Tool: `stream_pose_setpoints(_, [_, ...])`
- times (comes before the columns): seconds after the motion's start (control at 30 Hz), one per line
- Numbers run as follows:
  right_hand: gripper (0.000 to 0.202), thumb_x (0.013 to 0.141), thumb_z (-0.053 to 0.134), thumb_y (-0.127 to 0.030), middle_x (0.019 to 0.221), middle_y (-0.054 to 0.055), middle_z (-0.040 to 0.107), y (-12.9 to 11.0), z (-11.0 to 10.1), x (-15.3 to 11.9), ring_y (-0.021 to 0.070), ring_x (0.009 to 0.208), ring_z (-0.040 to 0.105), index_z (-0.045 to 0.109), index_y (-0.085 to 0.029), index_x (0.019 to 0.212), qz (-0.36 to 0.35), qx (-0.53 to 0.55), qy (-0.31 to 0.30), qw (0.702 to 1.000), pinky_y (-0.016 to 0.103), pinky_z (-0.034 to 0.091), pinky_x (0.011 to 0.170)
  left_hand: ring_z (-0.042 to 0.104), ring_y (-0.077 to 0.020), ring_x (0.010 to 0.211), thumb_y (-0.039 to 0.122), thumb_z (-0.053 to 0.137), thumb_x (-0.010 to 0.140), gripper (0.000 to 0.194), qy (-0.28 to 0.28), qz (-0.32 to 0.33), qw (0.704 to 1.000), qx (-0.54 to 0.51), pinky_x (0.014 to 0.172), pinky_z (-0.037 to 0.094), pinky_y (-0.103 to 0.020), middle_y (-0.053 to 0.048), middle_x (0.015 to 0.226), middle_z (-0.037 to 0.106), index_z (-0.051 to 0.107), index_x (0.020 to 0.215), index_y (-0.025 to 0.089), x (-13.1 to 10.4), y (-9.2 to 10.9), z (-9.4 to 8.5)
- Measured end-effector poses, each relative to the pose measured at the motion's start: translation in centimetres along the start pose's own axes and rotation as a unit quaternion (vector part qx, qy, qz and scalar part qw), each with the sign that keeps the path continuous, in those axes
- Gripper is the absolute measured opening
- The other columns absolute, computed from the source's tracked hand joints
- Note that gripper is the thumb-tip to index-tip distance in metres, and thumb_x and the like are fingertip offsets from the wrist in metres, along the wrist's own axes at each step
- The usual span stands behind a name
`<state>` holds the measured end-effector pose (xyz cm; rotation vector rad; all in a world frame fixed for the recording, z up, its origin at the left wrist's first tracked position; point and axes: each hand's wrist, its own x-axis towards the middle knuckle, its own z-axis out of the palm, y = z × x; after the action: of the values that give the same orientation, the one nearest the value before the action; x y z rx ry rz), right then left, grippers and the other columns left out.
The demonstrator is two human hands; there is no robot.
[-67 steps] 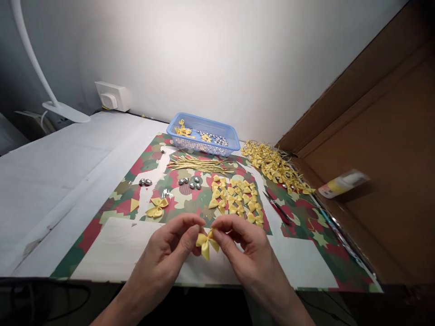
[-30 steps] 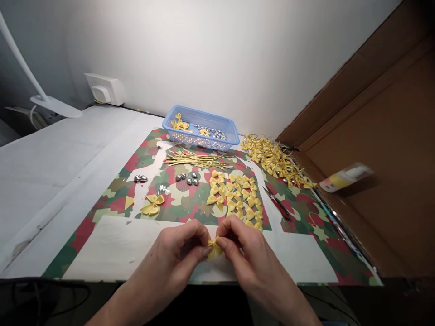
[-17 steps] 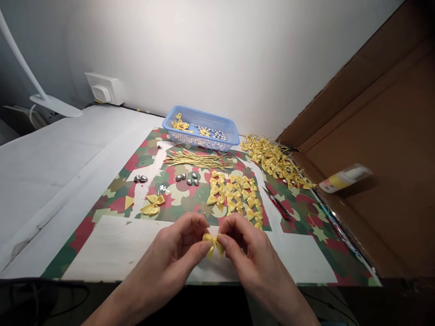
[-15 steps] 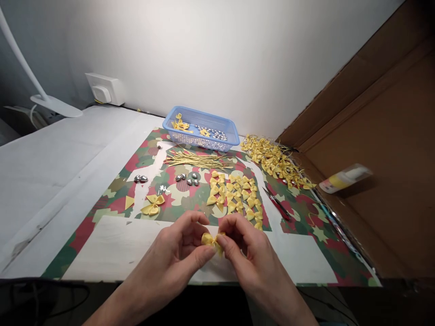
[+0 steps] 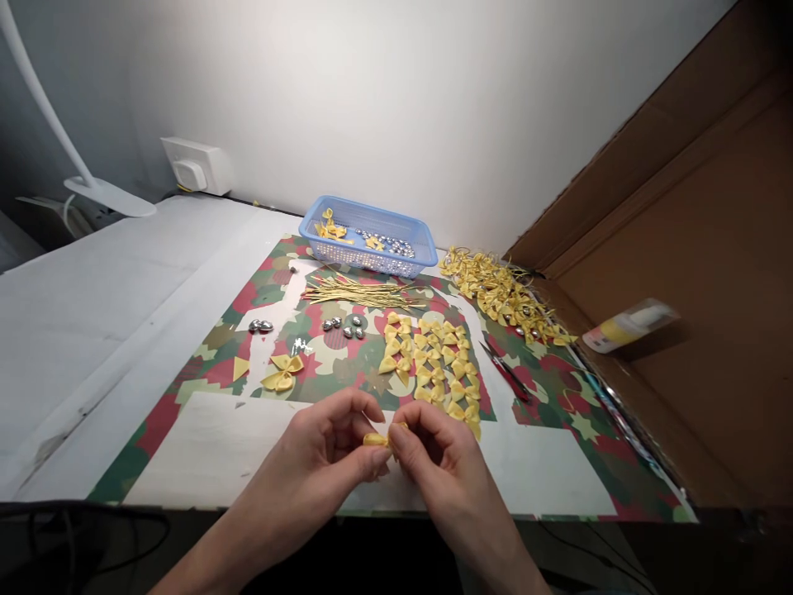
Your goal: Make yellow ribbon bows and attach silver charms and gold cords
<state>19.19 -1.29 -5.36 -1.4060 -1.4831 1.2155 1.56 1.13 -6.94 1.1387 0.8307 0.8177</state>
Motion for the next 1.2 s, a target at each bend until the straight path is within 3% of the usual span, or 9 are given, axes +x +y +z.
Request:
stream_pose_setpoints(0.23, [0.032,0.101,0.054,-0.043,0.072,-0.003,0.05,-0.2,0.2,-0.4,0.0131,0.065,0.044,0.056,-0.019,0.079,-0.012,-0.003,0.002,1.0,0.025,0.035,0.059,0.07,-0.0167,0.079,0.033,0.065,0.098,0.015,-0.008,0.001,1.0,-0.016,0.076,0.055,-0.027,0.0,0.083,0.071,0.071,0.095,0.019,-0.3,0.1,-0.1])
stream_pose_setpoints(0.4, [0.033,0.1,0.055,-0.046,0.073,-0.003,0.051,-0.1,0.1,-0.4,0.0132,0.066,0.046,0.057,-0.019,0.08,0.0,0.013,0.016,1.0,0.025,0.037,0.06,0.072,-0.0172,0.08,0.039,0.064,0.098,0.024,0.015,-0.003,1.0,-0.014,0.078,0.057,-0.026,0.001,0.082,0.072,0.069,0.115,0.022,-0.4,0.1,-0.1])
stream_pose_setpoints(0.53, [0.035,0.099,0.057,-0.049,0.07,-0.004,0.046,0.0,0.1,-0.4,0.0121,0.062,0.04,0.056,-0.019,0.081,0.003,0.014,0.033,0.999,0.024,0.033,0.055,0.07,-0.0155,0.071,0.053,0.062,0.096,0.035,0.027,-0.012,1.0,-0.007,0.071,0.058,-0.025,0.0,0.082,0.071,0.071,0.103,0.019,-0.3,0.5,-0.1])
stream_pose_setpoints(0.67, [0.036,0.1,0.055,-0.05,0.072,-0.003,0.049,0.1,-0.1,-0.4,0.0126,0.064,0.044,0.058,-0.019,0.082,0.001,0.012,0.018,1.0,0.024,0.036,0.057,0.07,-0.0159,0.067,0.041,0.07,0.094,0.026,0.016,-0.016,1.0,-0.005,0.065,0.056,-0.024,0.0,0.069,0.07,0.069,0.086,0.017,-0.1,0.6,0.0])
stream_pose_setpoints(0.83, [0.033,0.101,0.053,-0.05,0.082,0.0,0.059,-0.4,-1.2,-0.4,0.0149,0.07,0.053,0.064,-0.019,0.095,0.007,-0.015,0.002,1.0,0.025,0.041,0.061,0.068,-0.0149,0.059,0.037,0.068,0.095,0.023,0.02,-0.025,0.999,-0.011,0.059,0.054,-0.024,0.001,0.063,0.069,0.065,0.083,0.017,-0.1,0.7,0.1])
stream_pose_setpoints(1.03, [0.034,0.101,0.051,-0.041,0.069,-0.003,0.048,-0.6,-1.0,-0.1,0.0126,0.064,0.043,0.054,-0.02,0.075,0.001,-0.076,-0.006,0.997,0.025,0.036,0.057,0.064,-0.0136,0.059,0.036,0.061,0.099,0.027,-0.016,-0.014,0.999,0.033,0.06,0.053,-0.024,0.002,0.062,0.066,0.061,0.08,0.018,-0.1,0.6,0.1])
stream_pose_setpoints(1.13, [0.037,0.102,0.047,-0.043,0.067,-0.003,0.045,-0.4,-1.6,0.7,0.0131,0.062,0.044,0.049,-0.021,0.073,0.003,-0.137,0.019,0.99,0.024,0.036,0.055,0.071,-0.0173,0.074,0.034,0.061,0.099,0.015,0.015,0.004,0.999,0.046,0.071,0.059,-0.029,-0.001,0.081,0.071,0.063,0.1,0.019,-0.2,0.1,0.1])
stream_pose_setpoints(1.2, [0.036,0.101,0.045,-0.043,0.066,-0.003,0.047,-0.4,-2.3,1.7,0.014,0.062,0.045,0.048,-0.021,0.072,-0.005,-0.19,0.051,0.98,0.025,0.037,0.056,0.074,-0.0196,0.086,0.032,0.063,0.099,0.028,0.038,0.014,0.998,0.04,0.079,0.061,-0.033,-0.004,0.107,0.071,0.057,0.125,0.024,-0.3,-0.2,0.2])
